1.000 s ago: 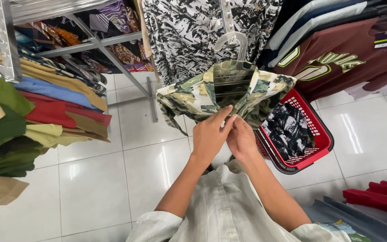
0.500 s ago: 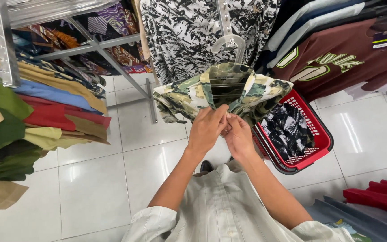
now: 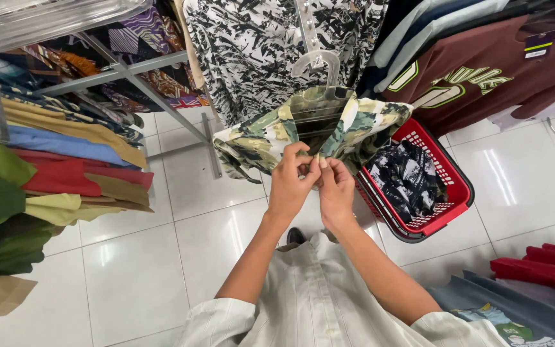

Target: Taking a camouflage shirt out of a shopping basket, unfolding it, and putting it on a hanger.

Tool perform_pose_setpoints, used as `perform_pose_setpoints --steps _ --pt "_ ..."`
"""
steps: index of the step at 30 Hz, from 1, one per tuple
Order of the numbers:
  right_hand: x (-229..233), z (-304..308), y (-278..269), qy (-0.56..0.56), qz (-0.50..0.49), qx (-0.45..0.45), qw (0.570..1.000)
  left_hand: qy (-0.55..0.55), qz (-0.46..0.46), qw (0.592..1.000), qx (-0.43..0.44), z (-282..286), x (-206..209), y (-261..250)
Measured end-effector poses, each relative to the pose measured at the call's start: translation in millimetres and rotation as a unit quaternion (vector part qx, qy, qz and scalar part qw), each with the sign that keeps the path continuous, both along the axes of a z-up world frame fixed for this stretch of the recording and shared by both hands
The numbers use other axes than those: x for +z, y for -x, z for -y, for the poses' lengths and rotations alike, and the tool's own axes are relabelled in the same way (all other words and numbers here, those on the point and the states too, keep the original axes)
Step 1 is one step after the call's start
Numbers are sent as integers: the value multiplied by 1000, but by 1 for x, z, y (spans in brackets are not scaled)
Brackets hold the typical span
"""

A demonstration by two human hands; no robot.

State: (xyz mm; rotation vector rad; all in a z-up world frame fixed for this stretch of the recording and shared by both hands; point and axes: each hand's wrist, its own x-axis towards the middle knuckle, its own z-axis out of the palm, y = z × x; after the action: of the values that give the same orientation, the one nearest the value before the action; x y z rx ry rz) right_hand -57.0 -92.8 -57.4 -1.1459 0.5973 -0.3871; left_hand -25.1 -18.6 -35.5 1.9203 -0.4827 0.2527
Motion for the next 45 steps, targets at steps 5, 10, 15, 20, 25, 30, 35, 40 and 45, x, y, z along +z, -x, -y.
perform_pose_setpoints --steps 5,10,15,20,25,30,35,40,45 --pt "-7 11 2 113 -4 -19 993 -9 52 999 -11 1 26 7" --pt "10 12 5 140 17 -2 990 -32 -25 998 -50 -5 40 7" --pt "12 13 6 172 24 -10 985 -61 -95 990 -84 -5 55 -1" --pt "8 13 10 209 60 -11 976 -130 -97 981 -110 -3 61 -7" --pt "3 16 12 216 97 -14 971 -98 -185 969 -134 -5 65 -9" --pt "9 21 13 246 137 5 959 -63 -265 948 -162 -13 52 -26" --pt "13 31 12 300 198 53 932 108 -392 882 -240 -19 -4 -48" --pt "8 31 10 275 214 73 935 151 -407 862 -263 -26 -1 -53" --pt "8 27 16 219 135 110 960 122 -397 870 -267 -32 27 -49"
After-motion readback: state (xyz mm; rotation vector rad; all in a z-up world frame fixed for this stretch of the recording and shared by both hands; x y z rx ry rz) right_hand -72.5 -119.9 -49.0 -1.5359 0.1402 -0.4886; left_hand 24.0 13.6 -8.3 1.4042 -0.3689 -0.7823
